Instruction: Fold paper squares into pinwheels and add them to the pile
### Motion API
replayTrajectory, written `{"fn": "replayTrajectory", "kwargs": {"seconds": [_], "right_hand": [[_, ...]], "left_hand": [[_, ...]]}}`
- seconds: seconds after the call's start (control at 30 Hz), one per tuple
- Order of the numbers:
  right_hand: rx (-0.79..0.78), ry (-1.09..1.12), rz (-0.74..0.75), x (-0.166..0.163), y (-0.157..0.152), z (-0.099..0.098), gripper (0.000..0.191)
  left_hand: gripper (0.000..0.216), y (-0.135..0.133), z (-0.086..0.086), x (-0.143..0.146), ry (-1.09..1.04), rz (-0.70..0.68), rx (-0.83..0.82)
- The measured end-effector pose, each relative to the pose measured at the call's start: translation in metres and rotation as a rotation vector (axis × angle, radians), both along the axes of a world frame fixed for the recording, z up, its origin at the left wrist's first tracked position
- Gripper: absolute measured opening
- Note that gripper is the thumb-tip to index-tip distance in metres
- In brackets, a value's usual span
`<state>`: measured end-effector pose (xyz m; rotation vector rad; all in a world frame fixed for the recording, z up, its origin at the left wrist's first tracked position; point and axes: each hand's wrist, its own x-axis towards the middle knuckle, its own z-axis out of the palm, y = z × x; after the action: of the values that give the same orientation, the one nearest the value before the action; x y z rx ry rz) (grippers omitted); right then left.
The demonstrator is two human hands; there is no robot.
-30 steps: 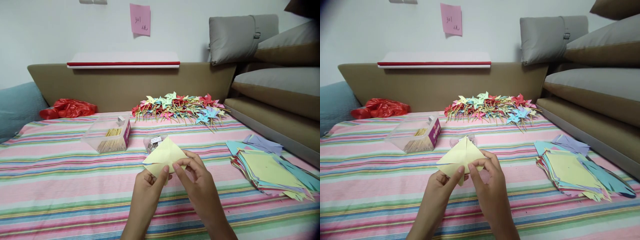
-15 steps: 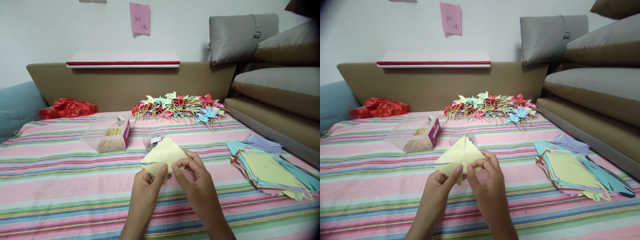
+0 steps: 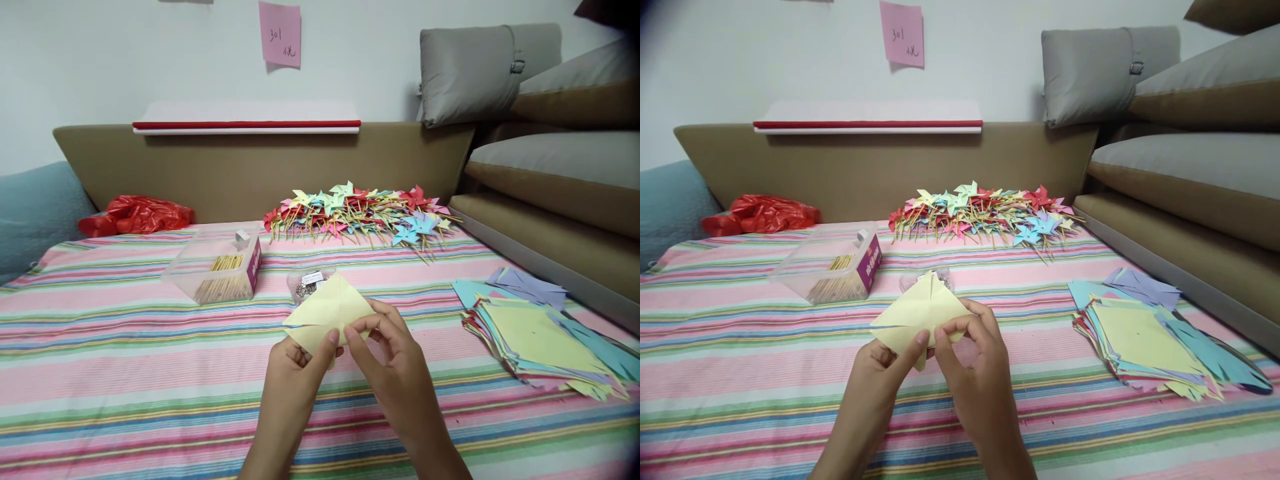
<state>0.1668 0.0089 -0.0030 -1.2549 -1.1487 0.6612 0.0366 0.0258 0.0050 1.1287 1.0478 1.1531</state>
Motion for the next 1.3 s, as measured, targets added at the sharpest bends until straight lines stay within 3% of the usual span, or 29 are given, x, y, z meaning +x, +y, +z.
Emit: {"fn": "replayTrajectory", "kwargs": {"seconds": [0.37,0.47,0.53,0.63,0.83,1.0,1.13,1.3], "right_hand": [[0.008,0.044,0.008,0.000,0.000,-0.001,0.017],[-0.021,0.243,-0.004,0.002,0.000,0.003,0.036],[-0.129,0.341,0.052,0.007,-0.001,0.008,0.046],[-0.265,0.412,0.222,0.015,-0.005,0.014,0.043],[-0.361,0.407,0.399,0.021,-0.010,0.013,0.036],[-0.477,0.384,0.470,0.023,-0.009,0.005,0.044],[-0.474,0.448,0.414,0.019,-0.007,0.001,0.044],[-0.276,0.733,0.118,0.000,0.000,0.002,0.044]], "left_hand": [[0.028,-0.001,0.000,0.000,0.026,0.015,0.011],[0.025,0.001,-0.001,-0.004,0.026,-0.014,-0.003],[0.028,0.003,0.001,-0.009,0.019,-0.066,-0.005],[0.038,0.005,0.005,-0.016,0.005,-0.169,-0.021],[0.075,0.005,0.006,-0.022,-0.072,-0.377,-0.086],[0.076,0.004,0.005,-0.024,-0.093,-0.457,-0.123],[0.064,0.008,0.006,-0.027,-0.062,-0.464,-0.115],[0.049,0.009,0.001,-0.018,-0.119,-0.192,-0.103]]}}
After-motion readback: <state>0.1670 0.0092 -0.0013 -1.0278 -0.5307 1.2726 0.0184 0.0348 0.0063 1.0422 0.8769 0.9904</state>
